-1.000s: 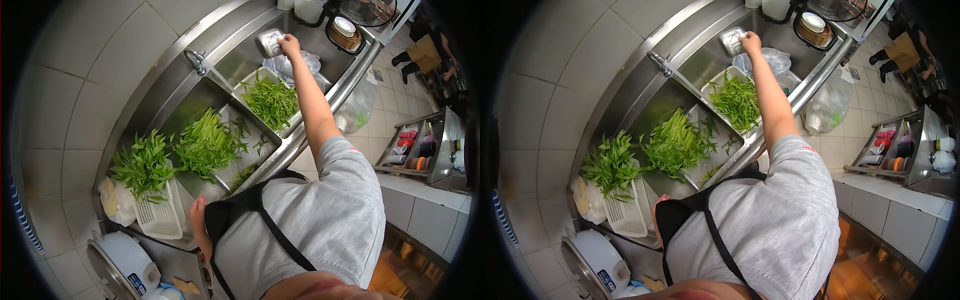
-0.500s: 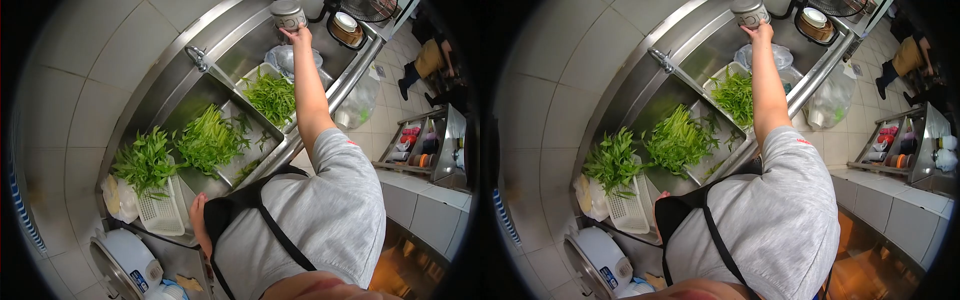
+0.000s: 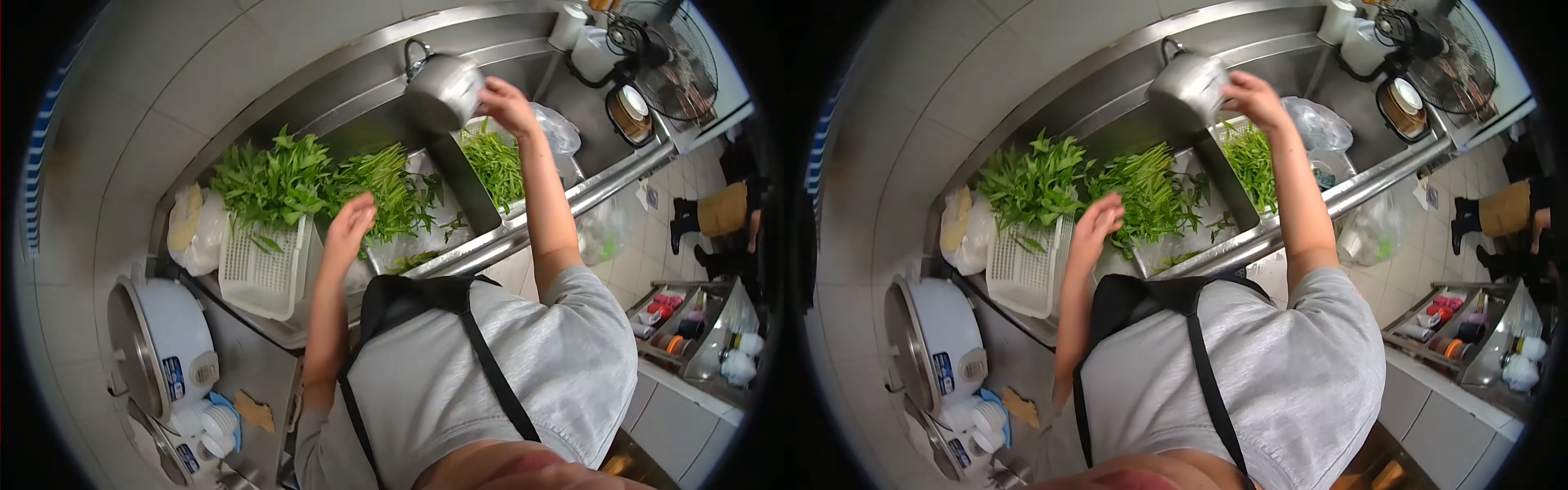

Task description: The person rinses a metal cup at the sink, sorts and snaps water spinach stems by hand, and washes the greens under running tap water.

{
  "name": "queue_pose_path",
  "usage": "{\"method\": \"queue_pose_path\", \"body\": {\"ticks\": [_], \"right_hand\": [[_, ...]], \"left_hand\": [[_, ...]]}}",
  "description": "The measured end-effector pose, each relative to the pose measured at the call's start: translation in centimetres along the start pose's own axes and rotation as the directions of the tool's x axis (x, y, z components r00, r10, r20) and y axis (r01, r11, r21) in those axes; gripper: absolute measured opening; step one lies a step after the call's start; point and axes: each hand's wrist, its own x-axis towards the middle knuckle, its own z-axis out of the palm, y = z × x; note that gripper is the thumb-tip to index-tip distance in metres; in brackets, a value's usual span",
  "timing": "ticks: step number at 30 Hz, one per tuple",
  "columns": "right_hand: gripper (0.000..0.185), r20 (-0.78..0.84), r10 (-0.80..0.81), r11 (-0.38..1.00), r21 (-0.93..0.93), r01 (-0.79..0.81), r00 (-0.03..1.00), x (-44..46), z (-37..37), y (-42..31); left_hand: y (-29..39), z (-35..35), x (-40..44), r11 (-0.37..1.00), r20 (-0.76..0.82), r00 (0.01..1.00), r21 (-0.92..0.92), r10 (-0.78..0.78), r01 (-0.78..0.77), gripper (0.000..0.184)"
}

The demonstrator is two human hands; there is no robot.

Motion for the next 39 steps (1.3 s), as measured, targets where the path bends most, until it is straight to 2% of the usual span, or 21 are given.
{"method": "queue_pose_path", "body": {"ticks": [3,5,7,9,11,13,15,18,23,25,27,29,31,32,33,34,35,36,37,38,39], "right_hand": [[0.024,0.372,0.057,0.922,-0.375,0.094,0.926,-0.2,9.6,1.4],[0.022,0.49,0.136,0.926,-0.373,0.065,0.861,-0.5,13.6,2.2],[0.016,0.559,0.132,0.893,-0.426,0.147,0.819,-0.6,15.6,2.4],[0.015,0.711,-0.016,0.807,-0.406,0.429,0.703,-0.3,16.0,1.4],[0.014,0.724,0.065,0.85,-0.401,0.342,0.687,0.4,16.0,0.7],[0.013,0.698,0.023,0.878,-0.356,0.319,0.716,0.9,16.8,0.8],[0.013,0.67,-0.017,0.897,-0.318,0.307,0.742,1.0,17.4,0.8],[0.014,0.639,-0.059,0.928,-0.249,0.279,0.767,1.0,17.7,2.0],[0.015,0.616,-0.02,0.959,-0.211,0.19,0.787,1.2,16.3,4.8],[0.015,0.626,-0.007,0.965,-0.201,0.17,0.78,0.8,15.7,5.6],[0.016,0.487,0.09,0.988,-0.152,-0.017,0.869,0.6,15.0,6.7],[0.015,0.532,0.152,0.981,-0.185,-0.061,0.833,0.6,13.6,7.0],[0.021,0.73,0.103,0.949,-0.276,0.154,0.676,0.5,12.9,4.6],[0.026,0.767,0.003,0.797,-0.389,0.462,0.642,1.1,12.3,2.1],[0.029,0.708,-0.161,0.658,-0.442,0.61,0.687,2.5,10.9,1.2],[0.025,0.541,-0.221,0.638,-0.549,0.54,0.811,3.8,9.3,-0.3],[0.021,0.268,-0.125,0.841,-0.483,0.245,0.955,5.7,6.7,-0.7],[0.018,0.034,-0.222,0.873,-0.439,0.214,0.974,8.4,4.2,-0.5],[0.021,-0.082,-0.251,0.928,-0.302,0.216,0.965,11.2,2.1,-0.6],[0.023,-0.19,-0.235,0.95,-0.253,0.184,0.953,14.1,0.1,0.6],[0.021,-0.287,-0.157,0.977,-0.186,0.106,0.945,17.1,-1.7,2.8]], "left_hand": [[2.2,2.9,2.5,0.984,-0.084,0.996,-0.179,0.008,-0.023,0.063],[1.6,2.6,3.7,0.905,-0.129,0.99,-0.424,-0.053,-0.007,0.083],[2.6,2.2,3.4,0.859,-0.268,0.959,-0.509,-0.098,-0.054,0.088],[1.9,1.3,3.0,0.867,-0.314,0.944,-0.494,-0.103,-0.07,0.085],[1.4,0.5,2.6,0.874,-0.357,0.927,-0.48,-0.116,-0.076,0.082],[1.4,0.1,2.5,0.8,-0.196,0.979,-0.596,-0.061,-0.069,0.075],[2.4,0.7,2.2,0.811,-0.255,0.966,-0.575,-0.048,-0.112,0.067],[2.8,0.4,2.3,0.61,-0.215,0.969,-0.753,0.123,-0.245,0.072],[2.5,1.6,2.8,0.617,-0.2,0.979,-0.767,0.031,-0.176,0.073],[1.4,1.8,3.1,0.472,-0.139,0.99,-0.872,0.014,-0.129,0.072],[1.0,2.9,3.4,0.441,-0.148,0.989,-0.889,-0.014,-0.126,0.07],[0.5,3.8,3.7,0.498,-0.18,0.975,-0.862,-0.128,-0.094,0.067],[-0.5,3.8,4.0,0.48,-0.138,0.966,-0.877,-0.217,-0.018,0.065],[-1.9,3.6,4.1,0.568,-0.168,0.952,-0.823,-0.256,0.007,0.062],[-3.0,3.4,4.1,0.65,-0.203,0.936,-0.759,-0.287,0.035,0.061],[0.6,4.6,3.3,0.843,-0.324,0.893,-0.527,-0.314,0.106,0.076],[0.2,4.5,3.1,0.845,-0.326,0.893,-0.526,-0.31,0.101,0.076],[-0.5,4.4,3.0,0.991,-0.424,0.905,0.103,-0.034,0.086,0.084],[-0.8,4.2,2.8,0.721,-0.337,0.909,0.69,0.244,0.063,0.091],[-0.5,4.1,2.7,0.565,-0.286,0.927,0.818,0.242,0.105,0.099],[-0.1,3.9,2.3,0.567,-0.294,0.919,0.818,0.263,0.1,0.099]]}}
